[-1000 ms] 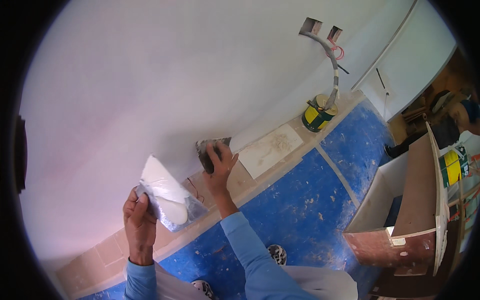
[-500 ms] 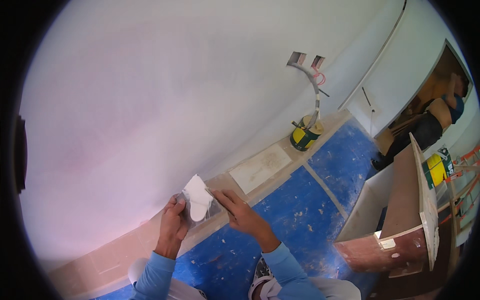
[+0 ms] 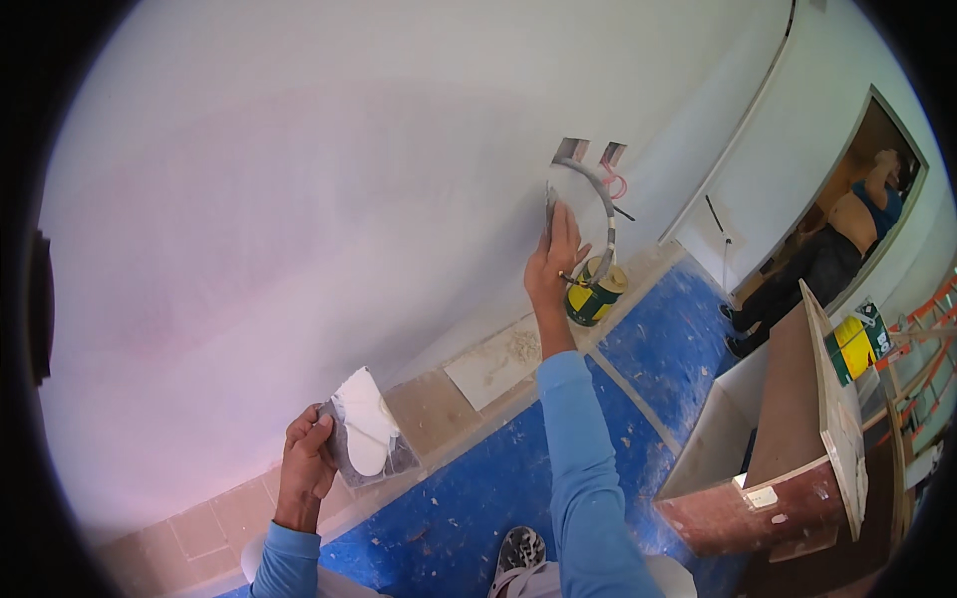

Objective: The person applies plaster to a wall using putty knives, smoothing the compound over the surface and around electrical wire outlets.

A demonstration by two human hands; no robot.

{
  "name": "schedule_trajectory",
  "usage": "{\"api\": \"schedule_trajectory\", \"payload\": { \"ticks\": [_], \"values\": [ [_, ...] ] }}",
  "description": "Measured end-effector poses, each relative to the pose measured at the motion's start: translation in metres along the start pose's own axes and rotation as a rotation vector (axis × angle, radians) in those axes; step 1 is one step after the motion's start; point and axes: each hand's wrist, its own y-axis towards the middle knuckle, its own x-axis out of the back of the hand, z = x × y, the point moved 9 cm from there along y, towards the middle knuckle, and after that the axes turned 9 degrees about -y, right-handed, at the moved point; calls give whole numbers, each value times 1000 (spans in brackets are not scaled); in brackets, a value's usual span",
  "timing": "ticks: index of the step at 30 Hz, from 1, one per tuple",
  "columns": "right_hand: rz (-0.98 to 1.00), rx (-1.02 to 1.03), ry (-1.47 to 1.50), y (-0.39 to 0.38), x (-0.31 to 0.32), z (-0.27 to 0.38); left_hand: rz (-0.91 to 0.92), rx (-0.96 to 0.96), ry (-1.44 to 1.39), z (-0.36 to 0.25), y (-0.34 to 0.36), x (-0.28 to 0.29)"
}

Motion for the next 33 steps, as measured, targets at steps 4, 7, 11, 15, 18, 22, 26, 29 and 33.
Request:
{"api": "schedule_trajectory", "payload": {
  "ticks": [4,7,11,15,18,22,26,29,33],
  "values": [
    [23,111,284,19,-3,-11,7,26,-19,4,-1,1],
    [145,147,211,-18,-15,-27,-10,23,-8,-2,-5,2],
    [131,88,356,-81,-30,-29,-28,-5,41,-3,-4,5],
    [169,-52,392,-142,-44,-14,-20,-17,85,-4,-8,8],
    [186,-132,409,-179,-46,-3,-47,1,32,-2,-11,6],
    [397,-210,411,-227,-45,8,-17,22,3,6,-14,16],
    [422,-1122,665,-282,-11,-36,16,-81,156,7,-11,23],
    [230,-1519,1348,-281,23,1,0,-207,225,3,-3,25],
    [489,-1563,1513,-287,56,60,-25,-359,252,-17,-9,7]
  ]
}}
